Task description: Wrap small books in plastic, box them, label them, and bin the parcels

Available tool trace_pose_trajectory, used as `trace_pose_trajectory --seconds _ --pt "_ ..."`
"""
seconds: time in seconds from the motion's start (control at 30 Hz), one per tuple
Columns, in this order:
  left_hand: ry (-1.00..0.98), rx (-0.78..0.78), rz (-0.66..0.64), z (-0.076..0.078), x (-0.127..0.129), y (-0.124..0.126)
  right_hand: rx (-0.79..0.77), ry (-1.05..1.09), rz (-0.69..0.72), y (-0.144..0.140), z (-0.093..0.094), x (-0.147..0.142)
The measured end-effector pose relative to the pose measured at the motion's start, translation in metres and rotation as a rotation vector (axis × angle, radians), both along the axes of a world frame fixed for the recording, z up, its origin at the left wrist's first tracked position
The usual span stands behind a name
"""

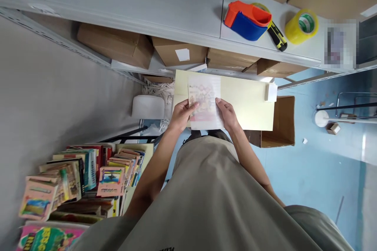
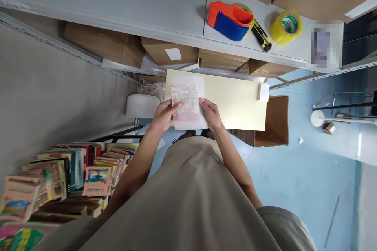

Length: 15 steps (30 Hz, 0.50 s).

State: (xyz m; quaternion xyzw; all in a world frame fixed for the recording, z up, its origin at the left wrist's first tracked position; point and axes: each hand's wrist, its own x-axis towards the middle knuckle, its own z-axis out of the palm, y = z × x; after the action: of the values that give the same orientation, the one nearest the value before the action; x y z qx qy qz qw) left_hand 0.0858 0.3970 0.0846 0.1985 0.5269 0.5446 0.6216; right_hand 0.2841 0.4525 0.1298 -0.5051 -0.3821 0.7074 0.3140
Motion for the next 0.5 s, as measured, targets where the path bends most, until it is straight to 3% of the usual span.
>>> trace_pose_trajectory --seconds 0.17,0.33,0.5 --pt "-0.081 -0.099 0.019 -0.039 -0.012 0.007 -0.089 0.029 0.001 0.007 -0.032 -0.014" --pt "-0.007 -0.289 0.034 -0.09 -0.031 0.011 -0.193 -0.021 0.019 0.024 -0.093 -0.03" --pt "0.181 -0.474 0.026 -0.13 -0.065 0.023 -0.346 -0.115 0.075 0.051 -0.147 -0.064"
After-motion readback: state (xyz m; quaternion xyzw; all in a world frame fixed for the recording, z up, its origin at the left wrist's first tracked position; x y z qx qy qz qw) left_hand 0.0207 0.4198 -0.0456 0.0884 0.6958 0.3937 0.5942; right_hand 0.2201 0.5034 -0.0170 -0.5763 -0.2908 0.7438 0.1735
